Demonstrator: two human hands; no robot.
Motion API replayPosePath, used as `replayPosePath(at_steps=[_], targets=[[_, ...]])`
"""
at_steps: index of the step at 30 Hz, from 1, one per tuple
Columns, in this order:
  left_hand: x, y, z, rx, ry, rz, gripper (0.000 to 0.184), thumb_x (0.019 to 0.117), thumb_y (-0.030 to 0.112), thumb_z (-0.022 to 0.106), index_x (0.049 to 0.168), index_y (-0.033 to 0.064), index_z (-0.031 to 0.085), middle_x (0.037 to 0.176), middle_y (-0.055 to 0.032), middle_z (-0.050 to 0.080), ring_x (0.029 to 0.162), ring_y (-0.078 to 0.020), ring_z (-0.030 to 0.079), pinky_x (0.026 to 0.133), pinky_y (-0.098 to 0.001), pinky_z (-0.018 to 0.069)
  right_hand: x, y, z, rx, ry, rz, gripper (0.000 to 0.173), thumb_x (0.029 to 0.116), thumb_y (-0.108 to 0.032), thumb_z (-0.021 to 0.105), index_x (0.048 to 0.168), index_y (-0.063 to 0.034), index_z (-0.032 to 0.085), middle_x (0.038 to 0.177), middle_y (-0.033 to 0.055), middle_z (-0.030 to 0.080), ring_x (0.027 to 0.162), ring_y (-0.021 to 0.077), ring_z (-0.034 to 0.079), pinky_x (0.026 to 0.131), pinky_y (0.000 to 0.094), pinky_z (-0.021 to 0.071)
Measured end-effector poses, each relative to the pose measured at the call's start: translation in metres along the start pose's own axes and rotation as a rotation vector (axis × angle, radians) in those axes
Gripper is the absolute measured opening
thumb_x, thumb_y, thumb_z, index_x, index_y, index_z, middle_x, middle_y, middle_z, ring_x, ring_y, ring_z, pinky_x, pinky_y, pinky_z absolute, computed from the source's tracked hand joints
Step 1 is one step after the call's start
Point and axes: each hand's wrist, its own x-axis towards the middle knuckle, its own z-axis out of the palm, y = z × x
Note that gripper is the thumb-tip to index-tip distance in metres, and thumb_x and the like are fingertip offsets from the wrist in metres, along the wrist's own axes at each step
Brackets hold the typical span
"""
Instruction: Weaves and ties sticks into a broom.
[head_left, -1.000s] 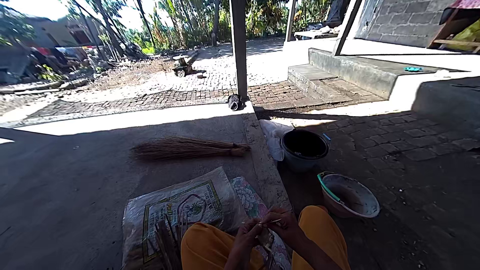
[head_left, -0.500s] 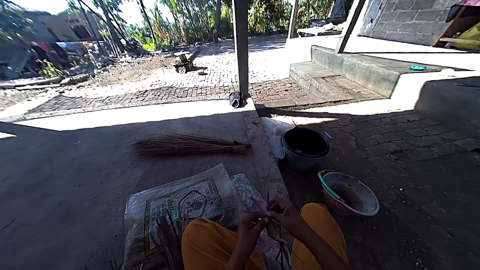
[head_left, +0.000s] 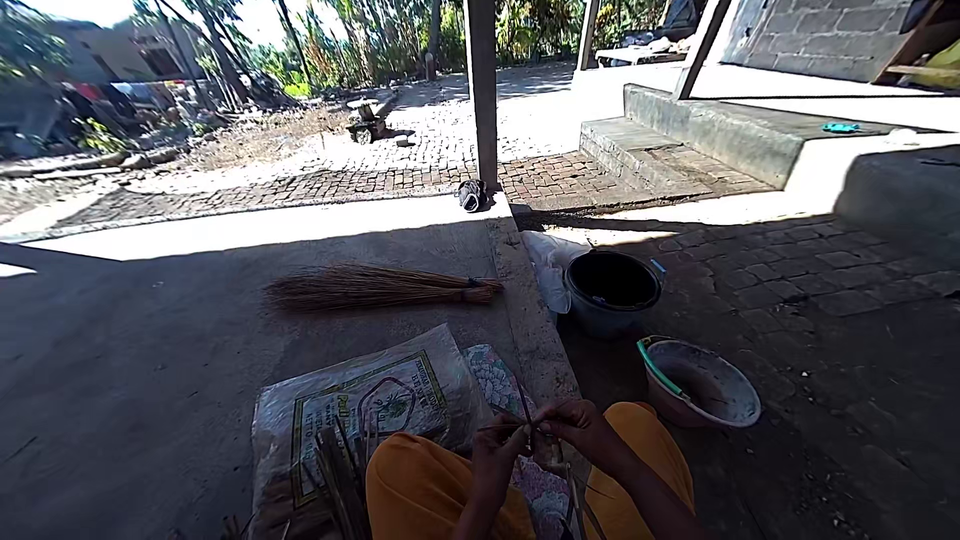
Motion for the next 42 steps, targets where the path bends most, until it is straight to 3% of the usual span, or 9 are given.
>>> replayPosePath(at_steps=[4, 9, 13, 16, 29, 33, 36, 38, 42], targets=[[-0.001, 0.006, 0.0, -0.003, -0.056, -0.039, 0.009, 0.0896, -0.008, 0.065, 0.091, -0.0011, 0.069, 0.077, -0.004, 0.072, 0.065, -0.0093, 0.068, 0.064, -0.0255, 0.0596, 0.002, -0.003, -0.015, -0.095, -0.13, -0.047, 0.011, 0.0927, -0.001, 0.068, 0.1, 0.0012, 0.077, 0.103, 0.004, 0.075, 0.098, 0.0042, 0.069, 0.092, 0.0219, 0.056], [-0.002, 0.009, 0.006, -0.042, -0.08, -0.092, 0.01, 0.0891, -0.008, 0.064, 0.088, 0.001, 0.069, 0.074, -0.0024, 0.071, 0.063, -0.0084, 0.068, 0.063, -0.0253, 0.0597, 0.008, 0.001, -0.005, -0.092, -0.054, -0.072, 0.007, 0.0861, -0.005, 0.077, 0.088, -0.0035, 0.07, 0.083, -0.0042, 0.071, 0.08, 0.0011, 0.066, 0.08, 0.0204, 0.056], [-0.003, 0.011, 0.003, -0.109, -0.072, -0.143, 0.015, 0.0953, -0.009, 0.058, 0.096, -0.003, 0.072, 0.079, -0.0062, 0.074, 0.065, -0.0113, 0.07, 0.067, -0.0278, 0.0617, 0.01, -0.003, -0.004, -0.113, -0.07, 0.004, 0.017, 0.0864, -0.008, 0.075, 0.097, -0.005, 0.061, 0.078, -0.0048, 0.064, 0.072, 0.0023, 0.062, 0.072, 0.0204, 0.0531], [-0.004, 0.005, 0.005, -0.077, -0.06, -0.024, 0.014, 0.095, -0.009, 0.059, 0.104, -0.0038, 0.068, 0.083, -0.008, 0.074, 0.066, -0.0127, 0.071, 0.066, -0.0282, 0.062, 0.012, -0.004, -0.004, -0.233, -0.1, 0.054, 0.023, 0.0907, -0.012, 0.068, 0.11, 0.0009, 0.069, 0.084, -0.0009, 0.067, 0.075, 0.0016, 0.061, 0.075, 0.0201, 0.0525], [0.007, -0.008, 0.001, -0.134, -0.08, 0.01, 0.022, 0.1002, -0.001, 0.053, 0.106, 0.0016, 0.074, 0.112, -0.0106, 0.075, 0.075, -0.0103, 0.072, 0.056, -0.0241, 0.0581, 0.01, 0.012, -0.004, -0.012, -0.22, -0.049, 0.011, 0.0959, -0.002, 0.064, 0.102, 0.0008, 0.073, 0.118, 0.0059, 0.07, 0.11, 0.007, 0.065, 0.097, 0.0245, 0.0538], [0.007, -0.008, 0.003, -0.127, -0.094, 0.063, 0.022, 0.0998, 0.0, 0.056, 0.115, -0.0002, 0.071, 0.108, -0.0096, 0.074, 0.076, -0.0104, 0.071, 0.06, -0.0238, 0.058, 0.007, 0.014, 0.003, -0.09, -0.083, -0.173, 0.009, 0.0919, -0.003, 0.07, 0.098, 0.0005, 0.076, 0.105, 0.0046, 0.073, 0.102, 0.0064, 0.067, 0.096, 0.0237, 0.0546], [0.003, -0.003, 0.002, -0.034, -0.119, 0.101, 0.038, 0.0989, 0.0, 0.054, 0.136, -0.0052, 0.052, 0.113, -0.011, 0.071, 0.094, -0.0148, 0.07, 0.082, -0.0292, 0.0589, 0.006, 0.012, 0.01, -0.116, 0.08, -0.234, 0.008, 0.0891, -0.002, 0.073, 0.097, 0.0005, 0.074, 0.095, 0.003, 0.074, 0.089, 0.0057, 0.069, 0.087, 0.023, 0.0583], [0.0, 0.002, 0.0, 0.097, -0.183, 0.124, 0.037, 0.0936, -0.001, 0.058, 0.13, -0.0083, 0.053, 0.114, -0.0106, 0.069, 0.105, -0.0144, 0.068, 0.094, -0.0306, 0.0554, 0.004, 0.009, 0.014, -0.136, 0.168, -0.208, 0.008, 0.087, 0.0, 0.074, 0.095, 0.001, 0.071, 0.091, 0.002, 0.072, 0.083, 0.0044, 0.068, 0.081, 0.0213, 0.0588], [-0.003, 0.006, -0.003, 0.309, -0.266, 0.134, 0.015, 0.0918, 0.004, 0.066, 0.105, -0.0035, 0.063, 0.098, -0.005, 0.068, 0.094, -0.008, 0.065, 0.089, -0.0272, 0.0543, 0.001, 0.003, 0.022, -0.13, 0.206, -0.128, 0.01, 0.0865, -0.001, 0.075, 0.095, 0.0011, 0.069, 0.086, 0.0003, 0.071, 0.078, 0.0035, 0.067, 0.076, 0.0209, 0.058]])
